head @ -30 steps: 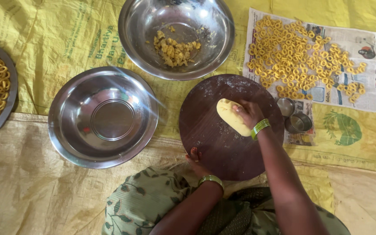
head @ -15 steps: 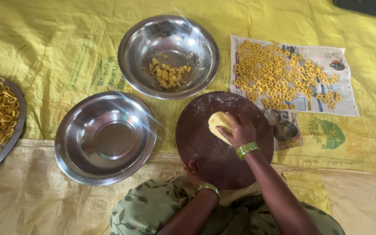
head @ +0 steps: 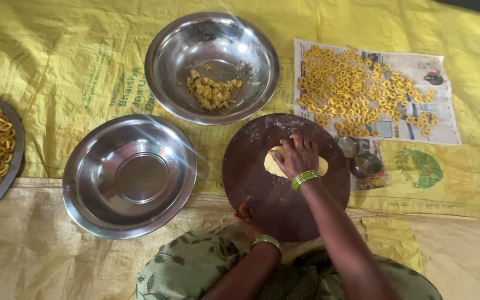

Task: The person kneads a large ball of yellow dough on a wooden board, then tears off smaller pieces and rolls them into cylindrical shapes. The person continues to shape the dough pieces by hand, preparing them for the next stage of food preparation.

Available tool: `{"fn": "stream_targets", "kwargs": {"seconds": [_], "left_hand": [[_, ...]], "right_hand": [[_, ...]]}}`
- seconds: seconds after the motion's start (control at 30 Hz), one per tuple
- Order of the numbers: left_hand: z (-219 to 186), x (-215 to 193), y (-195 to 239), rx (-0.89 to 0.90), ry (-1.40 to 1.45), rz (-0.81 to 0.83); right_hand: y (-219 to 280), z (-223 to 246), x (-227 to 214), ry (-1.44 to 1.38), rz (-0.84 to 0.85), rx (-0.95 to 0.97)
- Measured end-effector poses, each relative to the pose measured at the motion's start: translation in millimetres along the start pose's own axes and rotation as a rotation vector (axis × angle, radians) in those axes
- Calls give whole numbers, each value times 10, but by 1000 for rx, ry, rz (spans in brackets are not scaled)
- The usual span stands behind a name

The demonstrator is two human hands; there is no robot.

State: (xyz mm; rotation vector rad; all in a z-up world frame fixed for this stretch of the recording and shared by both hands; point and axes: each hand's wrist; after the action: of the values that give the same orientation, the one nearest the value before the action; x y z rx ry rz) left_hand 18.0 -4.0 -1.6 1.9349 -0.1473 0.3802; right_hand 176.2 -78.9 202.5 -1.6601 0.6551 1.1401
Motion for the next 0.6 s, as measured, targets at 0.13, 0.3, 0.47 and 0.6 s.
{"fn": "stream_targets", "kwargs": {"seconds": [0.13, 0.3, 0.47, 0.6], "left_hand": [[34, -114, 0, 17, -30, -28], [-25, -46, 273, 34, -109, -45], [-200, 88, 605, -34, -139, -73], [-358, 145, 738, -95, -48, 9]], "right_hand": [[240, 130, 62, -104, 2, 36], [628, 270, -94, -167, -88, -51], [1071, 457, -350, -201, -291, -162], [1086, 456, -461, -254, -64, -72]]}}
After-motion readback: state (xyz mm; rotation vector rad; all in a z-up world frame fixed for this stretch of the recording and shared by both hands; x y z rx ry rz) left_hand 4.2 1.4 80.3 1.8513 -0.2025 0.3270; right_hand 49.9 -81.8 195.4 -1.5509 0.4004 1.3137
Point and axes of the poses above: each hand's wrist, its own y-axis away from the middle knuckle, its own x-axis out of the palm, z = x × y, and after that the axes turned 10 degrees about -z, right-handed
